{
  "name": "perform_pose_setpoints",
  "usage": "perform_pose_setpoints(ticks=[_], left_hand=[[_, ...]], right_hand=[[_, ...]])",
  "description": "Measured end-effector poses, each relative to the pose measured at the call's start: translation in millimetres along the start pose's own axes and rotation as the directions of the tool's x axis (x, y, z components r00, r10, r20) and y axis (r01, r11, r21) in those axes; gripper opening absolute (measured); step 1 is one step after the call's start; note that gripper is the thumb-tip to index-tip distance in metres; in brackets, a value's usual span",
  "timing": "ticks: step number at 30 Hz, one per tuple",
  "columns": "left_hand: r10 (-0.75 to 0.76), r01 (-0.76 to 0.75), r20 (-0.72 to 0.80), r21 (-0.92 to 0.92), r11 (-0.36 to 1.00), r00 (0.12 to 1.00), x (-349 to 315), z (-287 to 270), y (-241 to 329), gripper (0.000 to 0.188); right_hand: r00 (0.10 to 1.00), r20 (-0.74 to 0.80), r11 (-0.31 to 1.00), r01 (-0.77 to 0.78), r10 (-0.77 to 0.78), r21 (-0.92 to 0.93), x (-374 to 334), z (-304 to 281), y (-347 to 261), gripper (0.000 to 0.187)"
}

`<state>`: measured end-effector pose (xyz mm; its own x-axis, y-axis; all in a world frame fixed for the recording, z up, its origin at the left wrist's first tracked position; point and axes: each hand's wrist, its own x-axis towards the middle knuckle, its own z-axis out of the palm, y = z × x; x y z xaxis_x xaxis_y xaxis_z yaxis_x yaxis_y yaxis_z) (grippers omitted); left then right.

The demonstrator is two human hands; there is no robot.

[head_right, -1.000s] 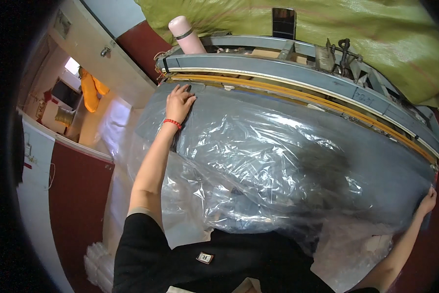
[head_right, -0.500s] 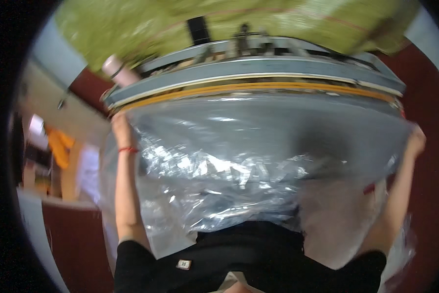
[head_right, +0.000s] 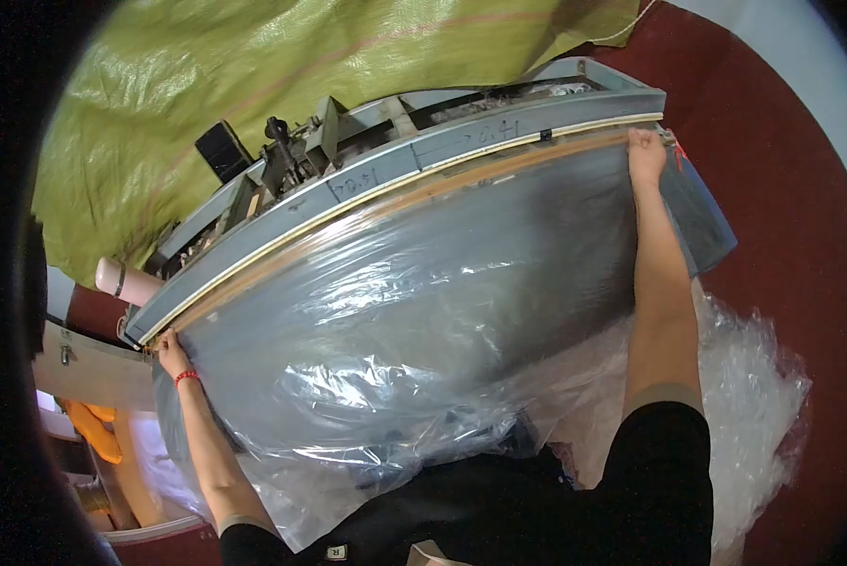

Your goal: Using a heat sealer machine to seal or cut large plastic sheets.

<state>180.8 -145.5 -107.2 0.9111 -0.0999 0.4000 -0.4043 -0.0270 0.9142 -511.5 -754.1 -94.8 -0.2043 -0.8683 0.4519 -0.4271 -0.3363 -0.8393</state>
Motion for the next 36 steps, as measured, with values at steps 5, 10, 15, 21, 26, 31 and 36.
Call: perform_pose_setpoints(ticks=[5, 10, 15, 21, 26, 31, 36], left_hand=[[-0.036, 0.028, 0.029, 0.238, 0.971, 0.999, 10, -3, -3, 0.018], [-0.140, 0.140, 0.006, 0.043, 0.989, 0.990, 10, -17, 4, 0.014], [-0.181, 0.177, -0.071, -0.055, 0.983, 0.981, 2, -3, 14, 0.010], [-0.146, 0.145, 0.162, 0.020, 0.989, 0.976, -20, -18, 52, 0.008], [0.045, -0.111, 0.416, 0.137, 0.984, 0.908, -72, -43, 124, 0.007], [0.037, -0.013, 0.461, -0.055, 0.998, 0.886, -121, -66, 177, 0.004], [0.027, 0.008, 0.442, -0.078, 0.997, 0.897, -154, -98, 207, 0.006]], right_hand=[[0.975, -0.197, 0.994, 0.097, -0.106, -0.051, 16, -1, 25, 0.018], [0.990, -0.002, 0.946, -0.137, 0.143, 0.293, 1, -6, -17, 0.013], [0.986, -0.002, 0.950, -0.161, 0.167, 0.268, -1, -8, -17, 0.019], [0.968, 0.249, 0.993, -0.014, -0.017, 0.121, -29, -31, -64, 0.032], [0.996, 0.053, 0.991, 0.072, -0.067, -0.111, -60, -111, -84, 0.029], [0.822, -0.177, 0.669, 0.294, -0.542, -0.682, -78, -149, -78, 0.031], [0.811, 0.177, 0.820, 0.572, -0.557, -0.038, -229, -21, -282, 0.028]])
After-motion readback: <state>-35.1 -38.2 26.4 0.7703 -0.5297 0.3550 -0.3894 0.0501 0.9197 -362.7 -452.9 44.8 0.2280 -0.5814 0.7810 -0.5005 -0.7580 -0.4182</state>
